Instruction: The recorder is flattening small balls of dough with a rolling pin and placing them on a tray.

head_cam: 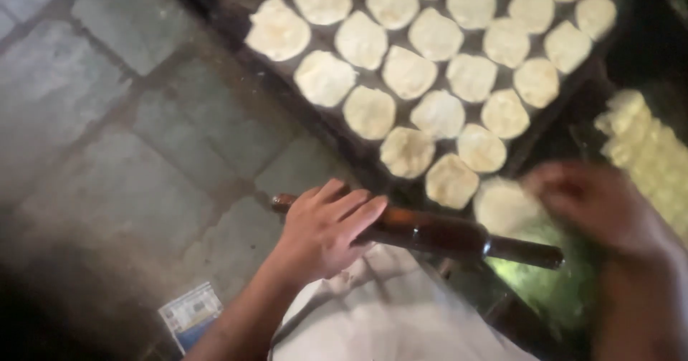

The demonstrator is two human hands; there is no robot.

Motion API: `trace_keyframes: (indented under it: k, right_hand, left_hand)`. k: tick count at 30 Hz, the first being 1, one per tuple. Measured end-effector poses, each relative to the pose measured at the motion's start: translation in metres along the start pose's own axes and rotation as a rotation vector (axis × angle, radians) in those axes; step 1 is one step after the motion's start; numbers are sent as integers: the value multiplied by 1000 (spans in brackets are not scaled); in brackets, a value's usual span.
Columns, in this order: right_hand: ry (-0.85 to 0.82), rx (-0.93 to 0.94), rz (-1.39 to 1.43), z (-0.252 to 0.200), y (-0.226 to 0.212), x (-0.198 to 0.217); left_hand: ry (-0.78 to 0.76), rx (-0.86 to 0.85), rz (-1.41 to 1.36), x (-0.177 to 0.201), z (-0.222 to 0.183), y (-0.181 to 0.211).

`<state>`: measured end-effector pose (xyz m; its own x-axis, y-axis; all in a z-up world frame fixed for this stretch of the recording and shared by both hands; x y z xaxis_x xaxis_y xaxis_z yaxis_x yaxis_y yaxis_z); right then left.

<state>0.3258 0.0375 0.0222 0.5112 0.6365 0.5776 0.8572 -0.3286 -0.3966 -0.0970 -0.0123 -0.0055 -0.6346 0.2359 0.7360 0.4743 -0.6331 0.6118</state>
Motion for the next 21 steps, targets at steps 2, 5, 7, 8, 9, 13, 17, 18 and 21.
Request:
trace_keyframes:
  k: [2, 5, 7, 8, 9, 13, 17, 18, 21]
  right_hand:
    - [199, -30, -260, 43, -138, 15]
    - [424, 501, -52, 136, -234, 35]
    - [618, 653, -353, 198, -258, 42]
    - [814, 783, -649, 224, -271, 41]
    - [811, 789, -653, 254, -264, 42]
    - [1104, 671, -1040, 257, -273, 35]
    - [844, 671, -526, 167, -210, 58]
    - [861, 647, -521, 142, -187, 65]
    - [974, 632, -256, 68, -82, 94]
  left_hand:
    - [33, 73, 18, 9, -13, -10]
    - [78, 122, 47, 12, -34, -22]
    - [88, 156, 55, 15, -43, -27]
    - [85, 178, 52, 15, -47, -30]
    - [91, 182, 53, 15, -49, -32]
    - [92, 232, 16, 12, -52, -40]
    - [94, 263, 17, 10, -46, -47]
    - [80, 239, 13, 10, -41, -46]
    - [75, 208, 10, 14, -21, -42]
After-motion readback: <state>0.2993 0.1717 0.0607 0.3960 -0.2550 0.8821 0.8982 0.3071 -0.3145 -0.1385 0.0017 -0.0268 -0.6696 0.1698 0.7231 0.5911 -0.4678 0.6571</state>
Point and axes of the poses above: each hand's wrist, its own z-axis towards the middle knuckle, its own x-axis out of the back of the hand, y = z × x, the point moved 4 cm from there along z, towards the middle knuckle, and after that the axes turned 12 degrees about -y, right-handed, at the moved point
